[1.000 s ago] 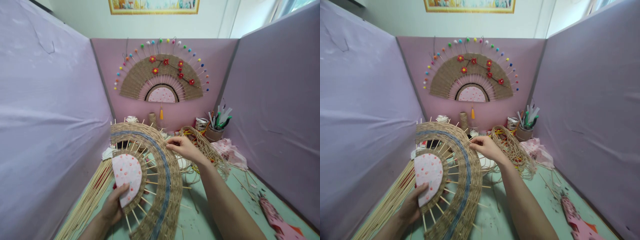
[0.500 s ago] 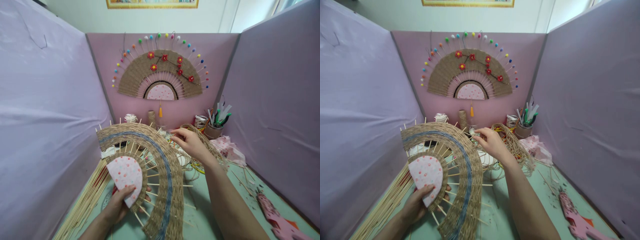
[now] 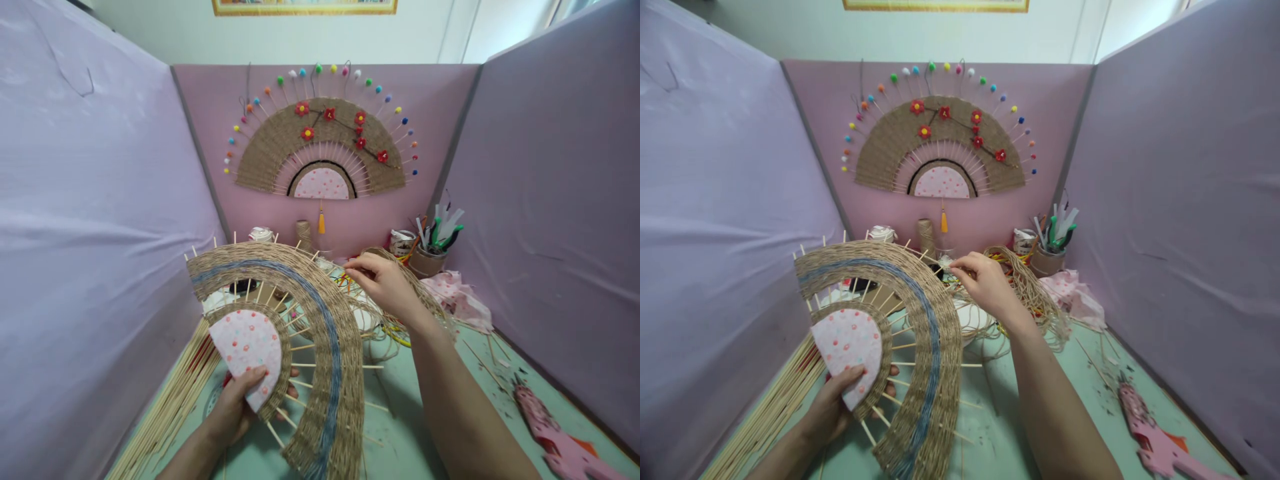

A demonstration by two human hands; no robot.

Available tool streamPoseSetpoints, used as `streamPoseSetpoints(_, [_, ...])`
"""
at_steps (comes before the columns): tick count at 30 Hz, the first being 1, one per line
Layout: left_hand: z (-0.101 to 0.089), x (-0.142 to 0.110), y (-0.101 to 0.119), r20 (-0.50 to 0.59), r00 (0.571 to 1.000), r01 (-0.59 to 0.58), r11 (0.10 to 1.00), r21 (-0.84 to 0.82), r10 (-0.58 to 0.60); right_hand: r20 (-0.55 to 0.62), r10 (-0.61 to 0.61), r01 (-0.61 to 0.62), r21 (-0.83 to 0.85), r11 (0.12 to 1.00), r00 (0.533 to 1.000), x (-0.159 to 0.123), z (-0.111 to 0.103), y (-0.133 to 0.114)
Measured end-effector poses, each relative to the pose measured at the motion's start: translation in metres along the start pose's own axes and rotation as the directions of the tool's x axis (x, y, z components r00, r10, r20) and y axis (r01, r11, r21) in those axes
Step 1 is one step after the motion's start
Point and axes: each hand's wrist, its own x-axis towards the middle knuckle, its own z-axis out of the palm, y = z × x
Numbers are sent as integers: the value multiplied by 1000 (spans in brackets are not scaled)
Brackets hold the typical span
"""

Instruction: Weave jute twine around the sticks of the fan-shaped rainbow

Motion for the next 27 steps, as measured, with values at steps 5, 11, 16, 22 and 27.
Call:
streamPoseSetpoints(5, [-1, 1, -1, 22, 1000, 19, 1000, -15, -19, 105, -43, 40, 35, 999, 993, -1, -1, -4])
streamPoseSetpoints(11, [-4, 0, 1, 79, 996, 45, 999, -1, -45, 178, 27, -76, 276, 958, 984, -1, -2, 6])
streamPoseSetpoints(16, [-4, 0, 3, 53, 998, 34, 999, -26, -32, 267, 150, -269, 492, 828, 952, -1, 11, 17])
streamPoseSetpoints(22, [0, -1, 7, -44, 995, -89, 995, -36, 87, 273, 138, -254, 453, 854, 952, -1, 16, 17])
streamPoseSetpoints(27, [2, 3, 5, -123, 981, -154, 988, -26, 149, 84, 14, -33, 223, 974, 996, 0, 10, 6])
